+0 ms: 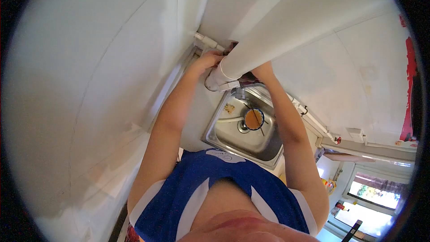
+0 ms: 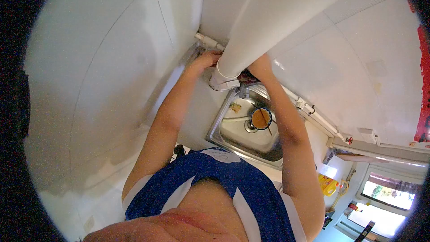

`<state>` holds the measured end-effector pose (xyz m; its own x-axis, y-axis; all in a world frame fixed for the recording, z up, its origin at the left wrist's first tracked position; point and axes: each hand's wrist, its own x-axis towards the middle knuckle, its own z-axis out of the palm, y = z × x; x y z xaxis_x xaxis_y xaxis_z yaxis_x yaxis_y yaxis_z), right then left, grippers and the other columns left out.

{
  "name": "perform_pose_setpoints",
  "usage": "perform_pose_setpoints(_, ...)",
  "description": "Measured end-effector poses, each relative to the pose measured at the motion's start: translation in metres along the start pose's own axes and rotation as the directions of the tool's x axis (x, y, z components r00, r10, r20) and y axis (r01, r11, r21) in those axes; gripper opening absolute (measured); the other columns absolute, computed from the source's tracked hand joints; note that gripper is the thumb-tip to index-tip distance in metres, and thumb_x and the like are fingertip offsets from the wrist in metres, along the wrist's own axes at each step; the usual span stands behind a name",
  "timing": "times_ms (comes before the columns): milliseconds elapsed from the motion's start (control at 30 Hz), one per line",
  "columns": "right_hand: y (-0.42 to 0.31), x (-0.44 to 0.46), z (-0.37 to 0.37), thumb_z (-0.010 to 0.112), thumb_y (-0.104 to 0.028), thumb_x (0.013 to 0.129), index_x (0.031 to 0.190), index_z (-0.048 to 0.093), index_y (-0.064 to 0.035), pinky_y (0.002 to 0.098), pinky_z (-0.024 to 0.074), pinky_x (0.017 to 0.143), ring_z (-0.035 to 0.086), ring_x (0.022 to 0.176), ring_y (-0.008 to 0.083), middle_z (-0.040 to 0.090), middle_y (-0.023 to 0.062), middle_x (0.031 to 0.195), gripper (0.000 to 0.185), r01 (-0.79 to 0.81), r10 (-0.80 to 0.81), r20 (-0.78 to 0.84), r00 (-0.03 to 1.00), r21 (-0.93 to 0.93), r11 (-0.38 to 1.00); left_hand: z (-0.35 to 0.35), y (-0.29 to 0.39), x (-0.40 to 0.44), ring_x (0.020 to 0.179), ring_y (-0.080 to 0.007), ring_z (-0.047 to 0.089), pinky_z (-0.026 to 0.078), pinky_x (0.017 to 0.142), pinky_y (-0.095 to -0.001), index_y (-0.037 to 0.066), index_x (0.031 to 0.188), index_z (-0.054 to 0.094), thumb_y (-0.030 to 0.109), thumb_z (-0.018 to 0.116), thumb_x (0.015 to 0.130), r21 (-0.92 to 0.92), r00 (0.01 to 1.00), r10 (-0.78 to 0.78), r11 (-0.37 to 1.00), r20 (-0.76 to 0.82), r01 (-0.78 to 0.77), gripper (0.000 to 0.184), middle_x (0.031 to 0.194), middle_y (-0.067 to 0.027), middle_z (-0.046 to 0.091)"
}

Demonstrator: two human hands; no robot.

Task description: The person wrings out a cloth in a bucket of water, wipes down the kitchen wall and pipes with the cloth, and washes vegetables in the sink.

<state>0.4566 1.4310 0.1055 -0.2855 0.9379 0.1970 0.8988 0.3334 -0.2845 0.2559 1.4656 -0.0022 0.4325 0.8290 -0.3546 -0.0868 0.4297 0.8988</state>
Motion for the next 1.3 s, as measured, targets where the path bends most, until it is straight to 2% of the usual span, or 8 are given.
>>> perform_pose_setpoints(200,-0.016,-0.002,-0.064,0.058,-0.01,0.074,0.091,0.061,0.0008,0.0379,0.0477,0.07,0.062,0.079,0.0321,0.063,0.0176,0.084,0.02,-0.354,0.466,-0.083,0.881,0.54,0.764,0.013,0.058,-0.04,0.067,-0.0169,0.059,0.045,0.061,-0.0283,0.001,0.087,0.062,0.025,0.063,0.08,0.57,0.659,0.626,0.745,-0.417,-0.346,0.026,0.075,-0.0153,0.061)
perform_pose_setpoints(300,-0.035,0.004,-0.065,0.056,-0.006,0.075,0.089,0.06,0.0026,0.0361,0.0476,0.069,0.062,0.077,0.0295,0.063,0.0185,0.082,0.017,-0.037,0.246,-0.422,0.872,0.445,0.895,0.01,0.092,-0.054,0.069,-0.0231,0.06,0.046,0.064,-0.0313,-0.001,0.09,0.059,0.017,0.064,0.079,0.358,0.643,0.483,0.875,-0.595,-0.326,0.022,0.075,-0.0164,0.061)
perform_pose_setpoints(400,-0.034,0.014,-0.053,0.056,-0.006,0.076,0.094,0.058,0.0025,0.0361,0.0465,0.073,0.061,0.083,0.0299,0.062,0.0203,0.088,0.02,0.065,0.071,-0.448,0.891,0.281,0.957,0.003,0.085,-0.025,0.096,-0.0307,0.056,0.045,0.078,-0.0407,0.004,0.115,0.047,0.008,0.063,0.075,0.763,0.266,0.884,0.467,-0.385,-0.446,0.043,0.107,-0.019,0.054)
perform_pose_setpoints(633,-0.007,0.0,0.01,0.059,-0.02,0.074,0.105,0.058,-0.0041,0.0411,0.0419,0.087,0.053,0.1,0.0362,0.057,0.018,0.108,0.034,0.176,-0.165,-0.085,0.983,0.154,0.972,0.005,0.048,-0.045,0.098,-0.0303,0.052,0.046,0.079,-0.0408,0.007,0.112,0.051,0.018,0.062,0.074,0.991,0.633,0.763,0.112,-0.132,0.071,0.041,0.121,-0.0117,0.045)
perform_pose_setpoints(867,0.017,0.017,0.05,0.057,-0.027,0.077,0.113,0.055,-0.0086,0.0401,0.0383,0.092,0.05,0.107,0.0323,0.055,0.0148,0.114,0.04,0.392,-0.392,0.012,0.92,0.024,0.92,-0.006,0.074,-0.028,0.093,-0.0287,0.054,0.047,0.074,-0.0413,0.004,0.09,0.058,0.022,0.058,0.078,0.997,0.812,0.583,-0.073,0.034,0.01,0.021,0.098,-0.0108,0.054)
perform_pose_setpoints(1133,-0.001,0.022,0.026,0.054,-0.026,0.079,0.11,0.057,-0.0118,0.0399,0.0413,0.087,0.053,0.103,0.0274,0.057,0.0104,0.11,0.034,0.404,-0.42,-0.069,0.905,-0.17,0.899,-0.003,0.065,-0.038,0.093,-0.026,0.055,0.047,0.075,-0.0398,0.007,0.093,0.059,0.014,0.054,0.077,0.989,0.738,0.669,-0.146,0.087,0.016,0.018,0.109,-0.0096,0.05)
perform_pose_setpoints(1200,-0.008,0.016,0.008,0.053,-0.024,0.08,0.103,0.061,-0.0118,0.0396,0.0419,0.084,0.054,0.099,0.0248,0.06,0.0083,0.103,0.028,0.366,-0.396,-0.125,0.91,-0.211,0.907,0.005,0.066,-0.05,0.101,-0.0273,0.05,0.046,0.08,-0.0415,0.008,0.1,0.057,0.01,0.055,0.076,0.978,0.723,0.679,0.209,-0.127,-0.025,0.024,0.112,-0.0092,0.047)
perform_pose_setpoints(1300,-0.004,0.0,-0.017,0.054,-0.019,0.078,0.091,0.065,-0.0066,0.0388,0.05,0.069,0.062,0.085,0.0287,0.064,0.0134,0.094,0.021,0.214,-0.028,0.349,0.937,-0.507,0.835,0.001,0.048,-0.056,0.108,-0.027,0.046,0.043,0.085,-0.0421,0.01,0.107,0.056,0.007,0.053,0.077,0.994,0.711,0.696,0.099,-0.101,0.044,0.031,0.112,-0.0088,0.046)
